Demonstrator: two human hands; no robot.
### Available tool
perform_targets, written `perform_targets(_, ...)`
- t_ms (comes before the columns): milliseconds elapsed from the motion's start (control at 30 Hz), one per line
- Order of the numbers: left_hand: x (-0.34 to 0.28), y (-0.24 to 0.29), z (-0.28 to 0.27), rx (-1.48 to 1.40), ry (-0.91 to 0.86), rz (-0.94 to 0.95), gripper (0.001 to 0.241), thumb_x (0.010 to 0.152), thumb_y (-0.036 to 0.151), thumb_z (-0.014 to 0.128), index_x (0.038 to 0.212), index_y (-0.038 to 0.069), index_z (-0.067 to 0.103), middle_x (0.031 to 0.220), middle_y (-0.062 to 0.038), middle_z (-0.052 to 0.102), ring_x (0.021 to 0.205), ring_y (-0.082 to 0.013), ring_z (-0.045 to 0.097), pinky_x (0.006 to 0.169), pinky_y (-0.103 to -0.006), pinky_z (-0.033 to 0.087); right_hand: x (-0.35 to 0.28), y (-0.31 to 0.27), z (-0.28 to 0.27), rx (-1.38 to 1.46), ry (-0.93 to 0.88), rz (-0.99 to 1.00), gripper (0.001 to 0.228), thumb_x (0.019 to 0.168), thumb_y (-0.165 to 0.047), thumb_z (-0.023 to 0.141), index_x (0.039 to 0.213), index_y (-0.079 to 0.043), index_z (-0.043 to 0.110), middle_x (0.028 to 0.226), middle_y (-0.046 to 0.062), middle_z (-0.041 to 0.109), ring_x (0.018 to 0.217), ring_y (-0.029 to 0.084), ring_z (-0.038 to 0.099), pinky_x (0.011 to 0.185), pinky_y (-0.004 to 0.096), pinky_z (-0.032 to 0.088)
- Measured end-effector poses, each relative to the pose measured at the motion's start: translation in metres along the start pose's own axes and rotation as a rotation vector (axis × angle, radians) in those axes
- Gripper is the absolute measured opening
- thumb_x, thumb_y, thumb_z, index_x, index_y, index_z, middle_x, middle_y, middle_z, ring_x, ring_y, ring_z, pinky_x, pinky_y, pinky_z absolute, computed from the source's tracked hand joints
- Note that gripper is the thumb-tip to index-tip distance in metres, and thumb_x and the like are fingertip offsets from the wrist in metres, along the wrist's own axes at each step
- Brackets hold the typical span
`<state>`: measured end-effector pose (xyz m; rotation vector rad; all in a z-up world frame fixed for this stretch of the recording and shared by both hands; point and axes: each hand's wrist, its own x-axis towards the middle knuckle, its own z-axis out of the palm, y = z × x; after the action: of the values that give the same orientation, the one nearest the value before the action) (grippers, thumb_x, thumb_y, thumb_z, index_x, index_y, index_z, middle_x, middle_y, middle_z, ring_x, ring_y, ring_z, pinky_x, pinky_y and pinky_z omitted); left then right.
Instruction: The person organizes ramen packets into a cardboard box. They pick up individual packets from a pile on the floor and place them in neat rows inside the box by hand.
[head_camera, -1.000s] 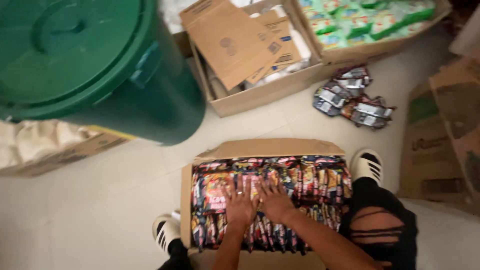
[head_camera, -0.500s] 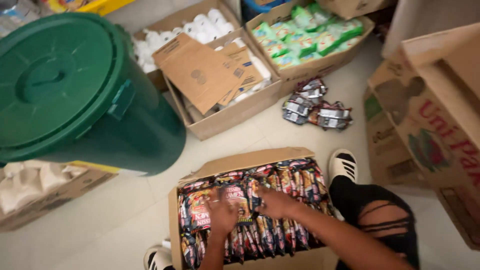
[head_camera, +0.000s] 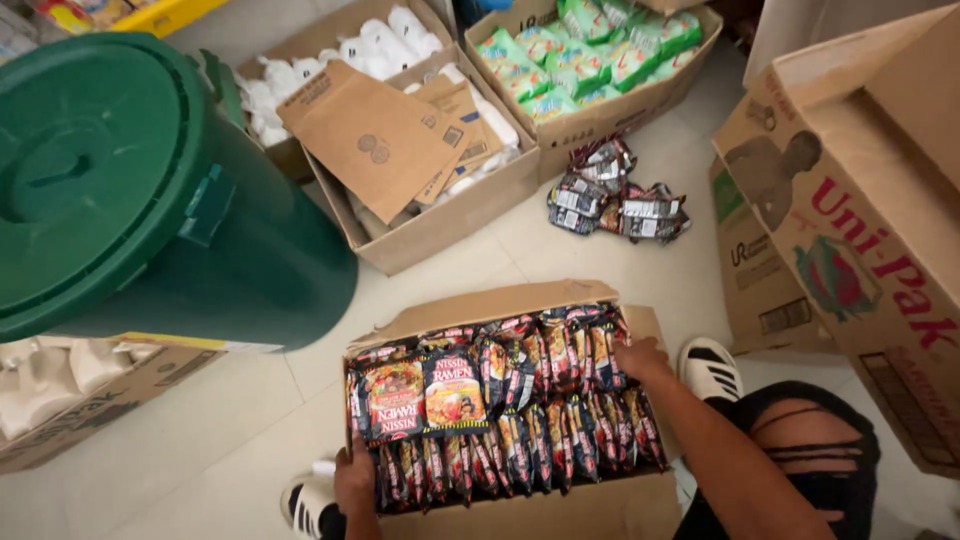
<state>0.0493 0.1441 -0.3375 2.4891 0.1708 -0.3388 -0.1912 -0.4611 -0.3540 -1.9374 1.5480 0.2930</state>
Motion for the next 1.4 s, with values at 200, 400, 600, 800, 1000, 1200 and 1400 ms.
perform_targets(200, -0.029, 0.089, -0.046, 0.148, -0.059, -0.224, 0.084, 0.098, 0.078, 0.028, 0.129, 0.012, 0.072, 0.126, -0.025, 0.070, 0.118, -0.0481, 0.062, 0.102, -0.0527, 0.046, 0.025, 0.050, 0.021, 0.350, -0.248, 0.050, 0.093, 0.100, -0.068, 0.048, 0.124, 0.022, 0.054, 0.124, 0.036, 0.062, 0.114, 0.041, 0.061, 0.104, 0.052, 0.049)
perform_targets(400, -0.033, 0.125, -0.046, 0.074, -0.135, -0.263, 0.086, 0.094, 0.080, 0.033, 0.119, 0.010, 0.077, 0.115, -0.023, 0.077, 0.114, -0.0451, 0.067, 0.101, -0.0519, 0.049, -0.023, 0.031, -0.036, 0.667, -0.391, 0.060, 0.073, 0.102, -0.056, 0.041, 0.125, 0.009, 0.066, 0.117, 0.024, 0.072, 0.104, 0.037, 0.066, 0.099, 0.052, 0.050)
perform_targets(600, -0.039, 0.160, -0.013, 0.038, -0.148, -0.194, 0.084, 0.093, 0.079, 0.039, 0.114, 0.008, 0.080, 0.108, -0.023, 0.078, 0.109, -0.0439, 0.069, 0.099, -0.0500, 0.049, 0.017, 0.057, -0.024, 0.379, 0.023, -0.131, 0.064, 0.103, -0.049, 0.047, 0.127, 0.008, 0.064, 0.117, 0.029, 0.067, 0.111, 0.040, 0.061, 0.097, 0.050, 0.048)
perform_targets(800, -0.032, 0.184, -0.012, 0.088, -0.122, -0.183, 0.080, 0.090, 0.078, 0.040, 0.116, 0.013, 0.080, 0.109, -0.022, 0.077, 0.110, -0.0439, 0.068, 0.100, -0.0517, 0.049, 0.036, 0.069, -0.031, 0.663, -0.101, -0.036, 0.061, 0.108, -0.046, 0.042, 0.115, 0.009, 0.068, 0.103, 0.021, 0.072, 0.096, 0.034, 0.066, 0.089, 0.045, 0.050)
perform_targets(1000, -0.033, 0.216, -0.030, 0.122, -0.089, -0.317, 0.083, 0.090, 0.080, 0.040, 0.114, 0.012, 0.080, 0.109, -0.024, 0.075, 0.110, -0.0445, 0.068, 0.099, -0.0539, 0.050, -0.034, -0.003, -0.089, 1.047, -0.320, 0.190, 0.048, 0.102, -0.045, 0.043, 0.113, -0.007, 0.071, 0.099, 0.012, 0.072, 0.086, 0.028, 0.063, 0.082, 0.043, 0.050)
perform_targets(1200, 0.023, 0.175, 0.026, 0.146, 0.150, -0.178, 0.083, 0.105, 0.069, 0.036, 0.111, -0.006, 0.073, 0.106, -0.036, 0.069, 0.105, -0.0543, 0.065, 0.092, -0.0606, 0.049, 0.073, -0.003, -0.044, 0.512, 0.042, 0.289, 0.082, 0.094, -0.059, 0.066, 0.130, 0.015, 0.060, 0.126, 0.033, 0.064, 0.120, 0.043, 0.064, 0.102, 0.050, 0.049)
perform_targets(1400, 0.003, 0.383, 0.040, -0.157, 0.374, 0.606, 0.045, 0.089, 0.028, 0.071, 0.121, -0.002, 0.066, 0.111, -0.027, 0.070, 0.104, -0.0436, 0.066, 0.094, -0.0513, 0.053, 0.105, -0.066, -0.126, 0.233, 0.270, 0.050, 0.075, 0.084, -0.048, 0.069, 0.140, 0.001, 0.057, 0.139, 0.031, 0.059, 0.131, 0.045, 0.056, 0.113, 0.047, 0.043)
